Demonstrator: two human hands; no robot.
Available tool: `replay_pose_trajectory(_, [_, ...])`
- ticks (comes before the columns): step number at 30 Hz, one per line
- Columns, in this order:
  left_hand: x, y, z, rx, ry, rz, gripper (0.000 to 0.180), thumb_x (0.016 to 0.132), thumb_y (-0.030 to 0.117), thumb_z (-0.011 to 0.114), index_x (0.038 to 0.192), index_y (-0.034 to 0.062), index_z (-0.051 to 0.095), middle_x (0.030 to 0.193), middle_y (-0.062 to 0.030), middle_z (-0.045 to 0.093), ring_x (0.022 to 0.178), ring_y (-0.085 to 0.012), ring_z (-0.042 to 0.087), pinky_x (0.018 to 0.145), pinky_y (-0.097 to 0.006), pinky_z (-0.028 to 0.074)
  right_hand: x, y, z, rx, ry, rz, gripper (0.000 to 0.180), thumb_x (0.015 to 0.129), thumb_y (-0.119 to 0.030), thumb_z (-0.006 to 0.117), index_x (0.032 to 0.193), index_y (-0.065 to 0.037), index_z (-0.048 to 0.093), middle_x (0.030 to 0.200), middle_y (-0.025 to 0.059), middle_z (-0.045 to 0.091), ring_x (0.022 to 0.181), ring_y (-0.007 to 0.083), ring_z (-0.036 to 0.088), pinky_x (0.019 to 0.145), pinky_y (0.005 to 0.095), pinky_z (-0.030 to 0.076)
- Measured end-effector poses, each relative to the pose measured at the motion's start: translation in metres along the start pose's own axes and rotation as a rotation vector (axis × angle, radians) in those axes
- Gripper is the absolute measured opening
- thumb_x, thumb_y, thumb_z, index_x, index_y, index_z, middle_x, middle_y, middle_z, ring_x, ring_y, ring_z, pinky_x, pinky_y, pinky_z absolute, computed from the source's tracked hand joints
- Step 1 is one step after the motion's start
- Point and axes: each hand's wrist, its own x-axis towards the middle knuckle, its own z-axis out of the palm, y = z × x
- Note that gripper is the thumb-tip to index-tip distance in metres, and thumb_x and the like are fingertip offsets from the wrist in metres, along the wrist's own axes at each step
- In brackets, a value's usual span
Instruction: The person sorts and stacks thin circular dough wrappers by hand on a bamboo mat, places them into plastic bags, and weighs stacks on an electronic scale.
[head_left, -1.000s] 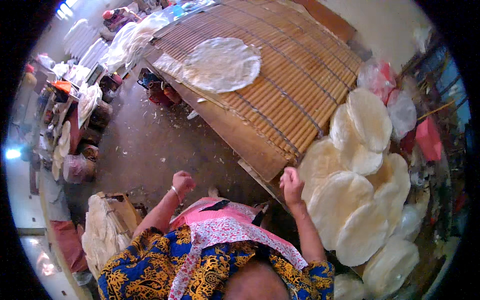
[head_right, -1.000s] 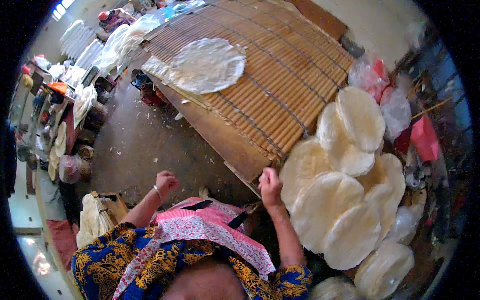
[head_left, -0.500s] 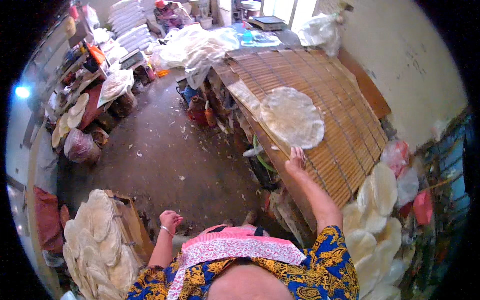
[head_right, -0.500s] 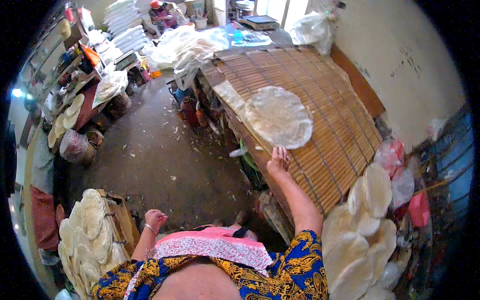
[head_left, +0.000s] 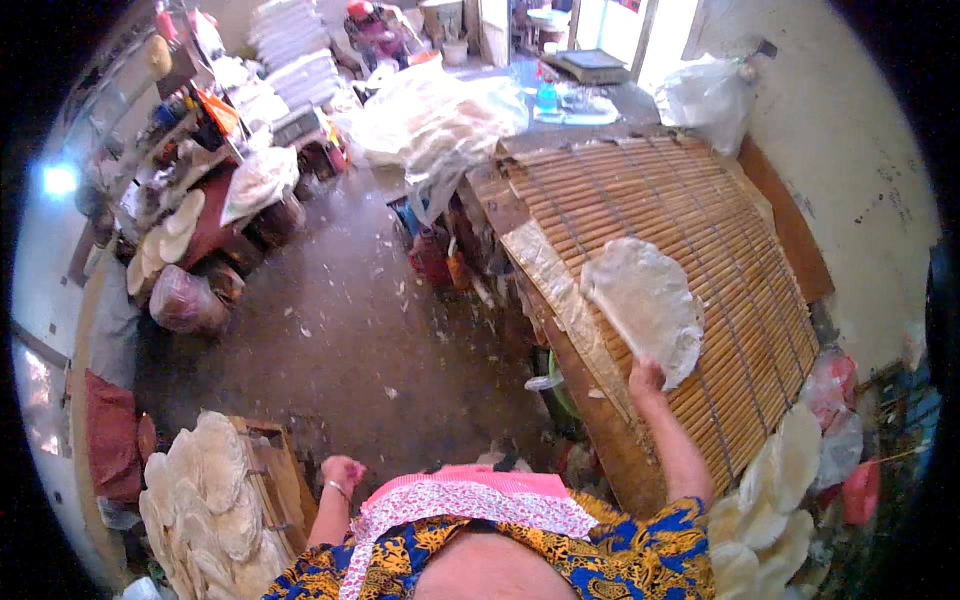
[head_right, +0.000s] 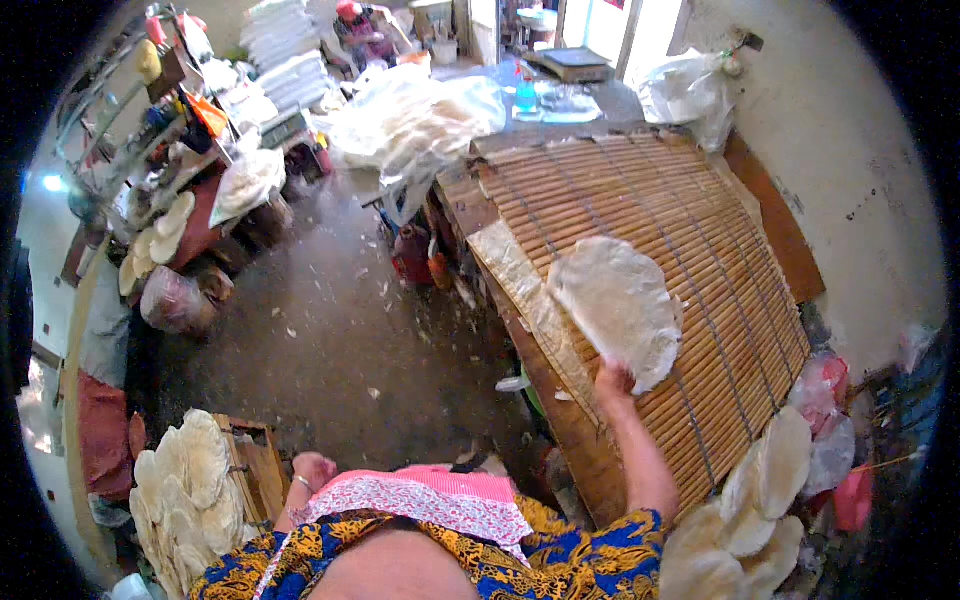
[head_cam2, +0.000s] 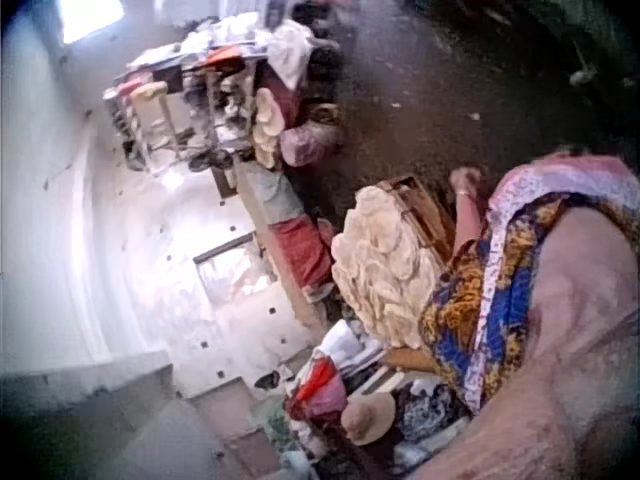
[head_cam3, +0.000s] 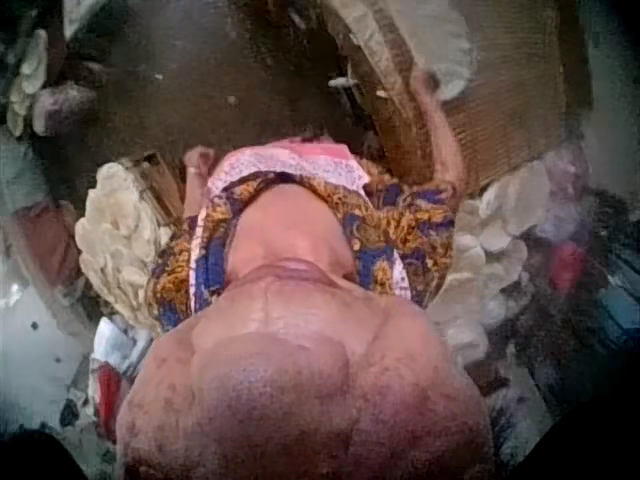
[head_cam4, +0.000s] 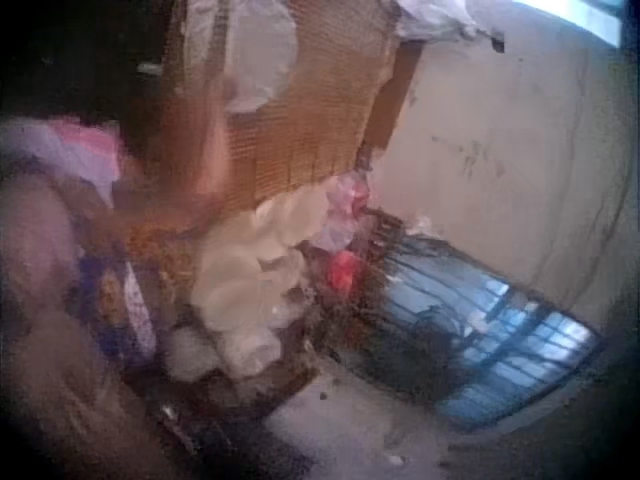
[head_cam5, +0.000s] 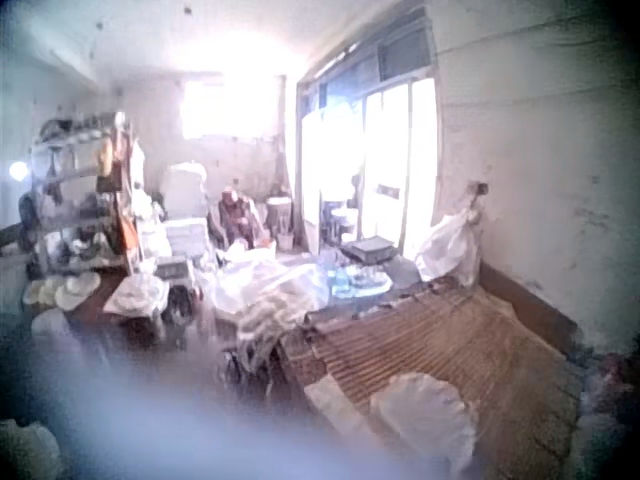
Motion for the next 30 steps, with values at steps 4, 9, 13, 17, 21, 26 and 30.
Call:
replay_pose_trajectory(4, [-0.007, 0.052, 0.130, -0.064, -0.223, 0.193, 0.012, 0.068, 0.001, 0.052, 0.076, 0.0067, 0.045, 0.061, -0.0105, 0.054, 0.049, -0.0214, 0.053, 0.041, -0.030, 0.043, 0.113, -0.026, -0.065, 0.098, 0.028, -0.447, 0.030, 0.085, -0.026, 0.038, 0.088, -0.004, 0.059, 0.078, 0.0222, 0.056, 0.075, 0.0397, 0.054, 0.067, 0.0490, 0.042])
replay_pose_trajectory(9, [-0.007, 0.127, 0.178, -0.041, -0.258, 0.154, 0.010, 0.079, 0.001, 0.049, 0.088, 0.0020, 0.050, 0.072, -0.0115, 0.059, 0.060, -0.0211, 0.059, 0.051, -0.026, 0.049, 0.139, -0.265, -0.185, 0.712, -0.488, -0.458, 0.030, 0.071, -0.027, 0.068, 0.075, 0.002, 0.062, 0.073, 0.0086, 0.060, 0.064, 0.0142, 0.056, 0.057, 0.0304, 0.045])
replay_pose_trajectory(13, [0.037, 0.177, 0.179, -0.028, -0.316, 0.185, 0.008, 0.080, 0.003, 0.050, 0.089, 0.0026, 0.050, 0.073, -0.0112, 0.059, 0.063, -0.0206, 0.061, 0.052, -0.026, 0.050, 0.149, -0.352, -0.224, 0.922, -0.572, -0.656, 0.016, 0.077, -0.017, 0.062, 0.072, -0.002, 0.063, 0.065, 0.0010, 0.059, 0.052, 0.0069, 0.054, 0.049, 0.0214, 0.044])
replay_pose_trajectory(17, [0.058, 0.220, 0.149, -0.024, -0.273, 0.230, 0.006, 0.081, 0.006, 0.051, 0.086, 0.0038, 0.052, 0.073, -0.0096, 0.060, 0.064, -0.0196, 0.060, 0.057, -0.027, 0.050, 0.150, -0.397, -0.243, 0.880, -0.431, -0.783, 0.013, 0.077, -0.014, 0.062, 0.072, -0.003, 0.063, 0.065, 0.0016, 0.059, 0.052, 0.0081, 0.055, 0.050, 0.0226, 0.045])
replay_pose_trajectory(21, [0.068, 0.313, 0.134, 0.023, -0.253, 0.308, 0.007, 0.080, 0.005, 0.051, 0.087, 0.0037, 0.052, 0.073, -0.0080, 0.060, 0.064, -0.0176, 0.060, 0.055, -0.025, 0.049, 0.172, -0.413, -0.237, 0.964, -0.427, -0.413, 0.010, 0.077, -0.013, 0.062, 0.072, -0.003, 0.062, 0.065, 0.0033, 0.060, 0.053, 0.0101, 0.057, 0.050, 0.0243, 0.048])
replay_pose_trajectory(26, [0.069, 0.358, 0.199, 0.156, -0.291, 0.465, 0.008, 0.081, 0.007, 0.050, 0.088, 0.0044, 0.052, 0.074, -0.0070, 0.059, 0.064, -0.0159, 0.060, 0.057, -0.024, 0.049, 0.190, -0.374, -0.225, 0.791, -0.350, -0.627, 0.014, 0.076, -0.015, 0.062, 0.068, -0.004, 0.060, 0.063, 0.0034, 0.059, 0.051, 0.0097, 0.055, 0.047, 0.0236, 0.045])
replay_pose_trajectory(30, [0.068, 0.388, 0.282, 0.248, -0.453, 0.535, 0.008, 0.077, 0.006, 0.053, 0.085, 0.0035, 0.055, 0.072, -0.0058, 0.060, 0.063, -0.0136, 0.059, 0.055, -0.023, 0.047, 0.181, -0.353, -0.238, 0.714, -0.460, -0.355, 0.013, 0.072, -0.015, 0.064, 0.065, -0.004, 0.060, 0.060, 0.0004, 0.056, 0.048, 0.0079, 0.051, 0.046, 0.0224, 0.040])
